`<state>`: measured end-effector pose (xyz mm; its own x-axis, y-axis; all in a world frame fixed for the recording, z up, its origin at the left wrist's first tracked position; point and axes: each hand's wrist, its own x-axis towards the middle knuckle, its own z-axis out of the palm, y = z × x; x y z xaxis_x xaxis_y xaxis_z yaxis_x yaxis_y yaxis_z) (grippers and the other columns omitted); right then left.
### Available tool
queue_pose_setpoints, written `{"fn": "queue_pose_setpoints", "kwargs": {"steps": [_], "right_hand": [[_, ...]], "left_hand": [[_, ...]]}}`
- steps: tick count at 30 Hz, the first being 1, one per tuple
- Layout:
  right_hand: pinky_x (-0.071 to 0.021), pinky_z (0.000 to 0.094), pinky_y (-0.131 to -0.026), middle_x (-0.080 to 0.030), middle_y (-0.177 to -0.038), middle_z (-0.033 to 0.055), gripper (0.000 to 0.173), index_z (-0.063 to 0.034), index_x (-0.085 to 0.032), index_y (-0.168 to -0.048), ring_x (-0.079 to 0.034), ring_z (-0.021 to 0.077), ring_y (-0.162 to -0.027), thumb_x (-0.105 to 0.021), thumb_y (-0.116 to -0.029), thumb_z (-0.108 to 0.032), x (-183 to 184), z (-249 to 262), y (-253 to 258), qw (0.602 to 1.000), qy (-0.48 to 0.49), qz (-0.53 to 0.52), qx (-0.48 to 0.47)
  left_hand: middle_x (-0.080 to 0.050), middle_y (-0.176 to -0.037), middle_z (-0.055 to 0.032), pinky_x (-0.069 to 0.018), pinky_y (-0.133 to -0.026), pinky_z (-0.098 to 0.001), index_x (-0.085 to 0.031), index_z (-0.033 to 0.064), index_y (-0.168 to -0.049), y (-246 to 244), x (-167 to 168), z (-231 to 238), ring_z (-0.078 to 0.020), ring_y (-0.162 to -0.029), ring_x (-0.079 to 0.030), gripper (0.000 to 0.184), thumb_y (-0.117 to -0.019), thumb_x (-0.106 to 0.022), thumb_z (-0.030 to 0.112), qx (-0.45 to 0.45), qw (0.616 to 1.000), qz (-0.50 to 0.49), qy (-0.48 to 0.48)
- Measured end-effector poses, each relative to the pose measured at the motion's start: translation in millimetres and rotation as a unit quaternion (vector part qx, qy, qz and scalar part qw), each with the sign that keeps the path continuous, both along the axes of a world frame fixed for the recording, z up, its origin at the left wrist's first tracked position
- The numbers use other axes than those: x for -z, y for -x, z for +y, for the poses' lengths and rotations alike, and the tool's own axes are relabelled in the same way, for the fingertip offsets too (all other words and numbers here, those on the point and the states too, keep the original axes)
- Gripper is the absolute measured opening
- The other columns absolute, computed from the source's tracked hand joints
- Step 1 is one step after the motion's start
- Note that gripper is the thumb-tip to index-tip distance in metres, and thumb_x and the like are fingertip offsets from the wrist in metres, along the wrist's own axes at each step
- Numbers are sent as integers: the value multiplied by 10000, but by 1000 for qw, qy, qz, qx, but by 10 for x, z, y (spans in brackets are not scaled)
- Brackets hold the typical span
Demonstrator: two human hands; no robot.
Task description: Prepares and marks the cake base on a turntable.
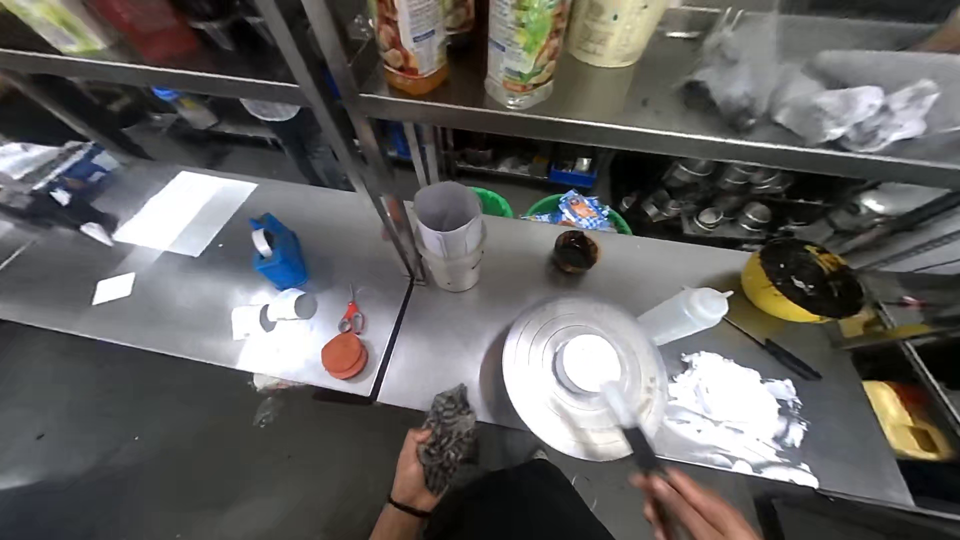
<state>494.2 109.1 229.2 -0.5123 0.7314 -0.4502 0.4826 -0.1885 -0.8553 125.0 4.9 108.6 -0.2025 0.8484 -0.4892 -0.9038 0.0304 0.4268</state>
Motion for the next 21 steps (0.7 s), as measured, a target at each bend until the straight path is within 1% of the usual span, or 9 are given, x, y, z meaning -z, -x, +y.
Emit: {"fn": "queue_pose_setpoints", "kwargs": {"steps": [2, 4, 5, 7, 8, 13, 15, 18, 21], "right_hand": [[-603, 377, -600, -684, -821, 46, 408, -61, -651, -1194, -669, 163, -649, -383, -1115, -358, 30, 294, 742, 989, -95, -20, -112], [-606, 423, -644, -665, -830, 85, 443, -59, -620, -1192, -681, 212, -680, -343, -1118, -397, 25, 425, 1495, 975, -101, -61, -188], [-598, 461, -704, -665, -870, 120, 450, -48, -602, -1193, -694, 253, -743, -325, -1116, -394, 27, 441, 1806, 967, -101, -95, -214], [-552, 521, -866, -678, -981, 173, 454, -18, -599, -1205, -694, 322, -946, -323, -1105, -364, 37, 427, 2188, 953, -121, -138, -240], [-545, 518, -875, -670, -980, 170, 456, -20, -594, -1183, -685, 321, -965, -318, -1107, -375, 26, 423, 2272, 949, -127, -142, -250], [-534, 467, -741, -597, -846, 117, 453, -53, -569, -1118, -637, 267, -789, -315, -1111, -428, 68, 393, 2289, 953, -86, -120, -266], [-528, 466, -721, -587, -822, 104, 463, -63, -571, -1103, -626, 261, -765, -321, -1107, -452, 121, 364, 2186, 951, -73, -124, -272], [-536, 490, -675, -601, -795, 105, 479, -70, -584, -1103, -634, 268, -708, -328, -1101, -474, 189, 305, 1888, 950, -49, -136, -277], [-546, 488, -623, -621, -749, 103, 451, -65, -621, -1099, -635, 257, -636, -385, -1094, -451, 278, 234, 1390, 966, -22, -128, -223]], "left_hand": [[-748, -974, -147, -630, -768, -410, -725, 82, -1020, -78, -176, 246, -237, -872, -744, 310, -868, -644, 340, 29, 995, -47, -84], [-746, -1000, -142, -618, -807, -425, -729, 84, -1075, -178, -419, 477, -238, -909, -737, 352, -872, -674, 367, 55, 989, -52, -128], [-742, -1022, -137, -614, -831, -426, -695, 82, -1157, -233, -531, 570, -232, -928, -731, 374, -929, -662, 377, 54, 990, -23, -126], [-705, -1060, -119, -609, -837, -386, -499, 49, -1348, -278, -665, 717, -190, -942, -709, 372, -1073, -479, 299, 15, 991, 118, -65], [-700, -1066, -128, -609, -836, -375, -478, 17, -1377, -259, -687, 770, -187, -939, -707, 366, -1086, -455, 237, -16, 985, 172, -22], [-693, -1072, -158, -600, -842, -388, -551, -6, -1313, -121, -658, 879, -209, -939, -698, 313, -1070, -502, 186, -109, 965, 233, 48], [-702, -1040, -138, -600, -764, -373, -591, 35, -1283, 15, -646, 945, -200, -891, -698, 294, -1072, -517, 227, -134, 962, 224, 81], [-698, -1016, -106, -589, -685, -344, -593, 78, -1290, 309, -582, 1060, -178, -839, -687, 308, -1069, -528, 284, -149, 956, 228, 113], [-684, -1024, -71, -578, -681, -322, -555, 113, -1337, 634, -483, 1165, -145, -828, -670, 362, -1071, -515, 355, -111, 950, 258, 134]]}}
